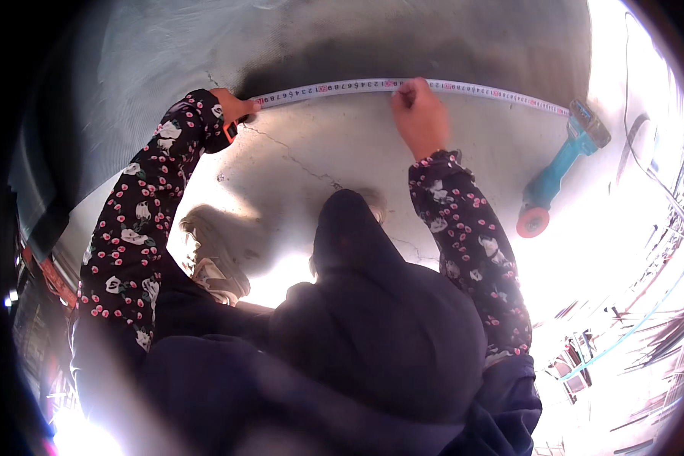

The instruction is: The person measures and cuts a piece of black rubber material from a large roll using a tape measure, a marker, and an angle grinder.

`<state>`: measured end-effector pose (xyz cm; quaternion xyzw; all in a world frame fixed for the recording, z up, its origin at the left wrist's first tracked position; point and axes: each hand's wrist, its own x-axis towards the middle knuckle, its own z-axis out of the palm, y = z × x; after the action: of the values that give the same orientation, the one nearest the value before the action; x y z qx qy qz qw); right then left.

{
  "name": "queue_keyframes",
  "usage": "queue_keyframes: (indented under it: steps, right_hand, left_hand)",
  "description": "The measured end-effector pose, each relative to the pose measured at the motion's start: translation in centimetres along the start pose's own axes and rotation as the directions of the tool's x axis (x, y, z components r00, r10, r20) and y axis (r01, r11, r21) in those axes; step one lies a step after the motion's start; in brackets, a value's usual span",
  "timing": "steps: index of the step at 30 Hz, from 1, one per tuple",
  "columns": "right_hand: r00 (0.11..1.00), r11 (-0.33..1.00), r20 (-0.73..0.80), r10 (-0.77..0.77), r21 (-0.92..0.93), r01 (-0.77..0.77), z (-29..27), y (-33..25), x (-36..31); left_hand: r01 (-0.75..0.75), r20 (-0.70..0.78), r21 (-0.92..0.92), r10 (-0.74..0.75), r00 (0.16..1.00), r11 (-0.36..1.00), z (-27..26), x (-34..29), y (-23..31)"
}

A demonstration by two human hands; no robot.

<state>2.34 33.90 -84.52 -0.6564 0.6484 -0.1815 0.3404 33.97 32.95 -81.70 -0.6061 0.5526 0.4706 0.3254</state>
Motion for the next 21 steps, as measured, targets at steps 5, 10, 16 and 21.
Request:
queue_keyframes:
  steps: [5,10,16,21]
  right_hand:
    - [0.998,0.999,0.064,-0.029,-0.042,0.031,1.2,-0.7,-0.2]
    - [0.994,1.0,0.109,0.001,-0.021,0.001,1.8,-0.8,0.1]
    - [0.992,1.0,0.128,-0.01,-0.021,0.013,2.2,-1.5,0.2]
    - [0.994,0.999,0.111,-0.014,-0.048,0.02,2.4,-1.5,0.0]
  left_hand:
    - [0.06,-0.013,0.026,-0.059,0.998,0.998,1.2,1.9,-1.3]
    - [0.105,-0.029,-0.024,-0.106,0.994,0.994,0.6,1.0,-0.3]
    - [0.145,-0.014,-0.089,-0.147,0.989,0.985,0.7,0.6,-0.6]
    - [0.134,-0.001,-0.114,-0.135,0.991,0.984,0.6,0.2,-0.1]
